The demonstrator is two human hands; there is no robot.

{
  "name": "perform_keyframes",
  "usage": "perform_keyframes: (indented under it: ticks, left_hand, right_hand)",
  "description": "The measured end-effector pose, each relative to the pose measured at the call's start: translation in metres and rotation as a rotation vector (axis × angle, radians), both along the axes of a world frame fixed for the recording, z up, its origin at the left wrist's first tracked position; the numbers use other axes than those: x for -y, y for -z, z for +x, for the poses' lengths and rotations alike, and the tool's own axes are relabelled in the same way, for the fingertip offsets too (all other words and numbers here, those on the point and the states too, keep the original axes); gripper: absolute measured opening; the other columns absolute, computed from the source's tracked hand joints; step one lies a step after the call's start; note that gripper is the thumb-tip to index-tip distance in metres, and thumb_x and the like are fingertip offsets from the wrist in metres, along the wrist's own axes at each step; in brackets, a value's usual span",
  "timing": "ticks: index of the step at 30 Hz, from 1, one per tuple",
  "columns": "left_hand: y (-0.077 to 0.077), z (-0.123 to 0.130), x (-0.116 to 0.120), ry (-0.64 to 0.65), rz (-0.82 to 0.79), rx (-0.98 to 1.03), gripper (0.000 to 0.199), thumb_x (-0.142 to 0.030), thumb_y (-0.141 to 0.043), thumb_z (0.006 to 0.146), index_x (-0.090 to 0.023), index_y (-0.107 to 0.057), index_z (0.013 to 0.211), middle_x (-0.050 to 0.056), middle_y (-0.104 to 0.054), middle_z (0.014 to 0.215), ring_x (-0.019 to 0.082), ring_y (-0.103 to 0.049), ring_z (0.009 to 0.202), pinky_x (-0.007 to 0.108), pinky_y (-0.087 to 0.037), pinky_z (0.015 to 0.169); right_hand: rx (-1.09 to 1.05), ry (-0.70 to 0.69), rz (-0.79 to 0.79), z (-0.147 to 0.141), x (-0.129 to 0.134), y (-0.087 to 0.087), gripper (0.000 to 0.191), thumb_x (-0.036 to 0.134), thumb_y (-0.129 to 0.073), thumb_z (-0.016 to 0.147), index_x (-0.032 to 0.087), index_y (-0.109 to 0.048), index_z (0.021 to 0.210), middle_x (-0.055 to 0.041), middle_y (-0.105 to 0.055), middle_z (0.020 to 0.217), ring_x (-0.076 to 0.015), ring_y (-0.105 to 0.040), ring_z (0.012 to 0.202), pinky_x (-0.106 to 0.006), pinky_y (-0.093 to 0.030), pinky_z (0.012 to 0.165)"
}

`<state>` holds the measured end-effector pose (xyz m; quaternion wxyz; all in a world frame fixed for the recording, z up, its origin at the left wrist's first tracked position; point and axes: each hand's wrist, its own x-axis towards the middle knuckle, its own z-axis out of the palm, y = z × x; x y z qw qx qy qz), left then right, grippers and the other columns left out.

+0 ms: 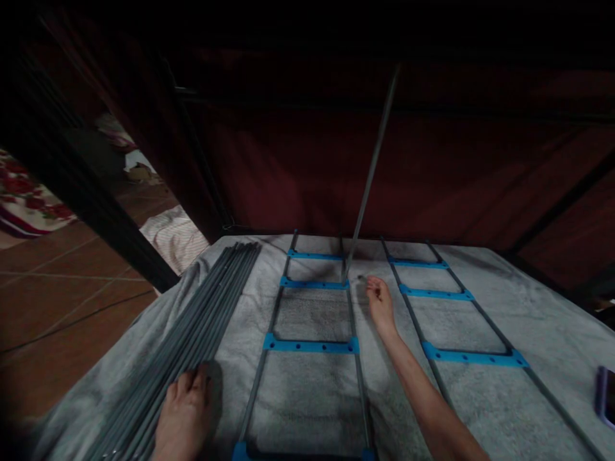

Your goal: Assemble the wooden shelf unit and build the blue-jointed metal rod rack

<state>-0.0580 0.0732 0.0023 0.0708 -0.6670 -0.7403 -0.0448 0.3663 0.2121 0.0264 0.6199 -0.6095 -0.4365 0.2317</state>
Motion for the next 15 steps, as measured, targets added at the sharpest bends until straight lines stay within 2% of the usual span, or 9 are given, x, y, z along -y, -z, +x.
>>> perform_keyframes:
  ticks: [4,8,11,15]
  left_hand:
    - [-0.014,0.018,-0.003,-0.103,-0.053,-0.134,0.045,-0.007,-0.024,0.092,-0.005,-0.065,0.11,0.016,-0.062,0.094,0.03,-0.058,0.094,0.035,-0.043,0.079]
    - [-0.019,0.02,-0.016,-0.156,-0.135,-0.073,0.035,-0.017,-0.03,0.093,-0.006,-0.063,0.1,0.018,-0.063,0.095,0.032,-0.061,0.097,0.036,-0.044,0.079]
    - [-0.018,0.012,-0.022,-0.22,-0.184,0.25,0.03,-0.032,-0.038,0.092,-0.011,-0.057,0.103,0.015,-0.066,0.095,0.03,-0.065,0.089,0.036,-0.047,0.073]
    - [-0.011,0.018,-0.012,-0.208,-0.093,0.848,0.036,-0.047,-0.046,0.085,-0.017,-0.055,0.101,0.007,-0.067,0.084,0.025,-0.066,0.08,0.032,-0.051,0.07]
  right_hand:
    - [-0.034,-0.042,-0.097,0.012,0.061,0.029,0.033,0.034,-0.055,0.071,0.019,-0.066,0.099,-0.0102,-0.069,0.108,-0.0225,-0.064,0.087,-0.038,-0.053,0.076]
    - [-0.13,-0.014,-0.128,0.012,0.101,0.044,0.031,0.038,-0.058,0.073,0.018,-0.067,0.094,-0.0107,-0.069,0.101,-0.0204,-0.063,0.076,-0.033,-0.052,0.062]
    - [-0.171,0.0,-0.121,0.006,0.116,0.047,0.028,0.038,-0.06,0.071,0.019,-0.068,0.091,-0.0097,-0.07,0.094,-0.019,-0.061,0.068,-0.031,-0.05,0.055]
    - [-0.229,-0.034,-0.094,-0.019,0.123,0.038,0.023,0.036,-0.06,0.072,0.02,-0.068,0.087,-0.0067,-0.07,0.087,-0.0167,-0.057,0.063,-0.029,-0.047,0.053]
